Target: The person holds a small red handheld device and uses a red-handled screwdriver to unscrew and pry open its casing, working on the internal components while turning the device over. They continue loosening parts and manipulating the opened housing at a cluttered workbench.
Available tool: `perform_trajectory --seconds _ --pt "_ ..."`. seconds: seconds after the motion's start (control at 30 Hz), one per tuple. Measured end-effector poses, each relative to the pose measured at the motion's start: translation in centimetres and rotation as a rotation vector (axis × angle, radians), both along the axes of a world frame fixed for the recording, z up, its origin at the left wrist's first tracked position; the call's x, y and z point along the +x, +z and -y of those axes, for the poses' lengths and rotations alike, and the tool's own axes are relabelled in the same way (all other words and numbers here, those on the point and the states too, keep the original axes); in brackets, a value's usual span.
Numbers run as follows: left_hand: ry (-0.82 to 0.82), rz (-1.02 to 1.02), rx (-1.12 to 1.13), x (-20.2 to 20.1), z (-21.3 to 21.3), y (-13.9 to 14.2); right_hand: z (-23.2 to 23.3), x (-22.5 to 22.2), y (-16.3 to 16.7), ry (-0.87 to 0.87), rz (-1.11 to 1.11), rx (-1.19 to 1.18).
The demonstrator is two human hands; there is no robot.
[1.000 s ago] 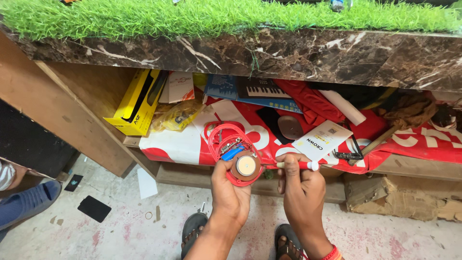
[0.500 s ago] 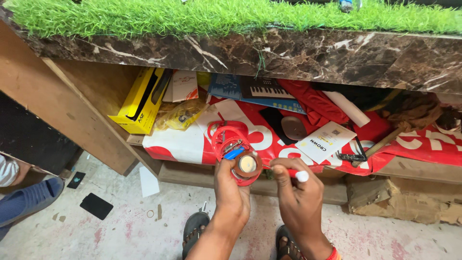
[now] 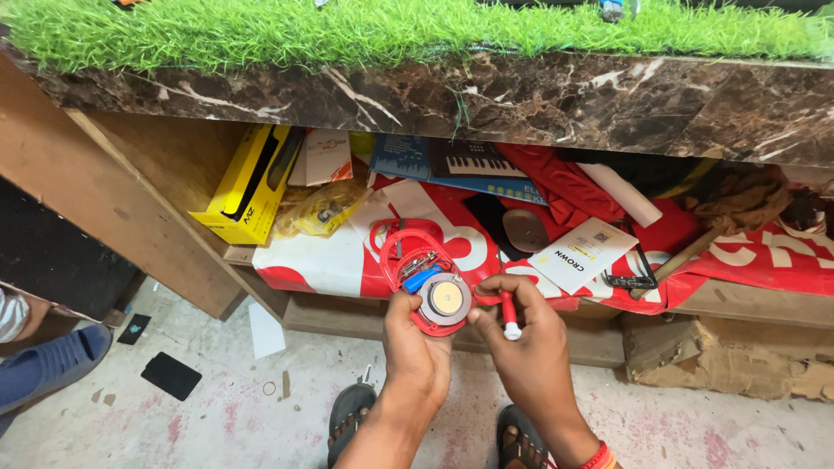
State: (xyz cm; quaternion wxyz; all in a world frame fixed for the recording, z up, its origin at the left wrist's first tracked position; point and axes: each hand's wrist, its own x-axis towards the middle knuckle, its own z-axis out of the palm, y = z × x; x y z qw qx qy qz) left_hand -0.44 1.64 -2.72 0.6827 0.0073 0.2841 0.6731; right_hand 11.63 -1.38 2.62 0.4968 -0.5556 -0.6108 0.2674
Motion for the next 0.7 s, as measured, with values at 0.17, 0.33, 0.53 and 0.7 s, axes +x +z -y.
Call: perform_trajectory --seconds 0.17,0.33,0.53,0.7 --pt "-0.085 -0.04 0.075 -0.02 0.19 0.28 0.31 -0.22 0.51 -0.05 0.02 -0.08" --pt "-0.116 -0.034 0.099 0.16 0.3 0.21 0.47 -0.5 0.86 -0.064 0.044 -0.066" --pt "-0.117 -0.02 0.11 0.11 0.31 0.03 0.47 -0.62 0.88 -0.042 0.09 -0.025" --pt "-0.124 -0.009 0.111 0.06 0.31 0.19 0.51 -0.62 1.03 -0.06 0.124 -0.086"
